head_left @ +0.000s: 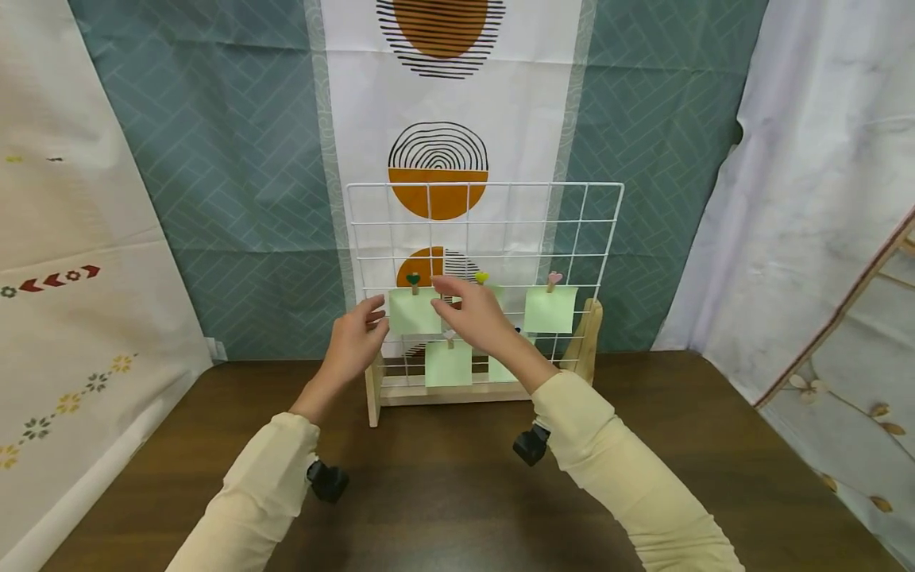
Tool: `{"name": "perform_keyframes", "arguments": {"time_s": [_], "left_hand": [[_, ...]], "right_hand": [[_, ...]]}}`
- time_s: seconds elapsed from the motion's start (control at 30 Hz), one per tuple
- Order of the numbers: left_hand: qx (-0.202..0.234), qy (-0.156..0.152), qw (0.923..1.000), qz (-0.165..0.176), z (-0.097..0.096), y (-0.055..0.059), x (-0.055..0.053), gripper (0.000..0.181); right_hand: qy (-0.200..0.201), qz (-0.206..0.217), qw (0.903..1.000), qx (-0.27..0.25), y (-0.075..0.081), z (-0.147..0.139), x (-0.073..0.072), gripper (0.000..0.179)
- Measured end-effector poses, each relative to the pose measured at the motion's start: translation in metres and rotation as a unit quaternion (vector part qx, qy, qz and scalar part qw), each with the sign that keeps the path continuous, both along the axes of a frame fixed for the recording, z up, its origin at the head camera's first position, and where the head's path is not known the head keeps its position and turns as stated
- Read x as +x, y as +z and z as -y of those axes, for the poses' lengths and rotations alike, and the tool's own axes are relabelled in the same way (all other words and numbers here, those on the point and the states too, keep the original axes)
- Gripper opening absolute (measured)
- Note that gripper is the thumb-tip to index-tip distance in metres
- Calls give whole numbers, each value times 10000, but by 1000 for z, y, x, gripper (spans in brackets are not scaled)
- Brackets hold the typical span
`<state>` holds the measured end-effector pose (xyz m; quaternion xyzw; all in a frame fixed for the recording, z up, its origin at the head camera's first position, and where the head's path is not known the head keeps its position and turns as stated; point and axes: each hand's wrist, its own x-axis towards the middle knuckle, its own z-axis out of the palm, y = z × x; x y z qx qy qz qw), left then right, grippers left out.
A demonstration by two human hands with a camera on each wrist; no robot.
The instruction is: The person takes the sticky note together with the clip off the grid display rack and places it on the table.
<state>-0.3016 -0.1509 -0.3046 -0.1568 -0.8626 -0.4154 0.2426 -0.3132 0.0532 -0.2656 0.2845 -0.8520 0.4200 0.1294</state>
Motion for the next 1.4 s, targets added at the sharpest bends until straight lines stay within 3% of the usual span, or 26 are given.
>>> {"name": "perform_keyframes", "arguments": {"time_s": [0.23,0.47,0.7,0.83,1.23,1.4], "left_hand": [[-42,162,9998,65,2,6,-6,35],[-34,160,9991,382,1,8,-10,31],[-27,305,9981,536,0,11,-12,31],[74,343,9980,525,-2,13,-13,29],[818,280,9942,634,-7,12,-19,24],[771,309,9946,620,-9,12,-19,23]], "right_hand": [[83,-99,9999,-32,6,17,-2,40],[-196,-48,9997,96,10,28,-7,40],[-217,309,9993,-37,14,35,-14,43],[-229,486,9985,-70,17,37,-18,40],[-482,314,9975,419,23,36,-31,33],[-609,144,9956,692,25,37,-33,28]]}}
